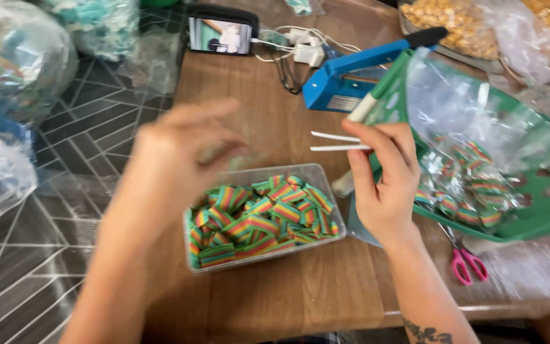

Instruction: A person is manually portioning and packaging small colorful candies and white strips into clear plastic bags at a table.

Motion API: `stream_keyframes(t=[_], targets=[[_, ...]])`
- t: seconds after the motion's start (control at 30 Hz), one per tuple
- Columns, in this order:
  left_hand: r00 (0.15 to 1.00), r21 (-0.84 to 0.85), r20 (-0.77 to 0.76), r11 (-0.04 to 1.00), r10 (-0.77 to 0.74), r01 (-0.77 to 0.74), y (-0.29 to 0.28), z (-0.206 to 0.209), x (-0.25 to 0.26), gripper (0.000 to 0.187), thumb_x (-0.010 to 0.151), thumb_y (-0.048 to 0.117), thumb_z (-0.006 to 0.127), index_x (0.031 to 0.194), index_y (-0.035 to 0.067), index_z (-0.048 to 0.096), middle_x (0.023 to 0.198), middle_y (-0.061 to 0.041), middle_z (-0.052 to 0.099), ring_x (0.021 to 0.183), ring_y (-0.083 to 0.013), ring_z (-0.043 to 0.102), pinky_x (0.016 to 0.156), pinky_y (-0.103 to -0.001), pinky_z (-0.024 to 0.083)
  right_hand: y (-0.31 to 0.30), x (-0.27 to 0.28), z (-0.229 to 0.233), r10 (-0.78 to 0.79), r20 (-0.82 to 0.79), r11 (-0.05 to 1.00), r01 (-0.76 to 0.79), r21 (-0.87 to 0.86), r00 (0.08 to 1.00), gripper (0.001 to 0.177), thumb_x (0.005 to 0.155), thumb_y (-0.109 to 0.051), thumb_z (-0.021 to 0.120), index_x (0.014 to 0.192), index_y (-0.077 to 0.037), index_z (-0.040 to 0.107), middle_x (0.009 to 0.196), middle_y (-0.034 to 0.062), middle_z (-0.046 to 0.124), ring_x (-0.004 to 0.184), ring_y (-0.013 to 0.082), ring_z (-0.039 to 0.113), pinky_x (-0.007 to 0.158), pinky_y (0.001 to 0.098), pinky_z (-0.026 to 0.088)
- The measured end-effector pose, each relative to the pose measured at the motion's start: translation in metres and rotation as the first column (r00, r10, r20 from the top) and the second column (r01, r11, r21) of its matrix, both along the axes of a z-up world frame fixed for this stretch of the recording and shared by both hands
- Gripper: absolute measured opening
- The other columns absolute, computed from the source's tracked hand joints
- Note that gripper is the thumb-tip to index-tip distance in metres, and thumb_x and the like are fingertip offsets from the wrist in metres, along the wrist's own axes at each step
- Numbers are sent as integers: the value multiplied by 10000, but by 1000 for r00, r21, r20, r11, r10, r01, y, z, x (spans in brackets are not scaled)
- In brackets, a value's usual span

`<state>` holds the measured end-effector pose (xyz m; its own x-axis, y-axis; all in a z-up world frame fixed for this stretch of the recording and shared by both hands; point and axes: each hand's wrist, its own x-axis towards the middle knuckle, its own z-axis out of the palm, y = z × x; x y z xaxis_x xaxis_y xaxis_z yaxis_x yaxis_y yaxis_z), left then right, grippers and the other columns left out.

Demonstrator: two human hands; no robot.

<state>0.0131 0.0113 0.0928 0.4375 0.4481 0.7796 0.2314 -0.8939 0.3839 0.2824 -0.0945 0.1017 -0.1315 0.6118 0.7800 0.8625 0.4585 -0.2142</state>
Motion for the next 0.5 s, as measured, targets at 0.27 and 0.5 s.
stream_keyframes(t=[0.27,0.5], targets=[[994,-74,57,993,-91,95,8,70,20,85,1059,-53,769,1131,-84,735,1296,-281,723,1236,-313,704,1091,-368,553,-97,54,-100,-171,-251,970,119,-211,953,265,1029,-218,561,1176,-90,741,983,48,579,882,164,601,790,283,469],[974,-238,-166,964,-156,114,-27,126,104,64,1051,149,778,1084,94,773,1159,-27,772,1080,-99,720,992,-241,538,-130,69,-149,-165,-492,943,-10,-333,855,230,1017,-171,598,1171,-85,746,951,38,602,850,164,626,789,281,483]])
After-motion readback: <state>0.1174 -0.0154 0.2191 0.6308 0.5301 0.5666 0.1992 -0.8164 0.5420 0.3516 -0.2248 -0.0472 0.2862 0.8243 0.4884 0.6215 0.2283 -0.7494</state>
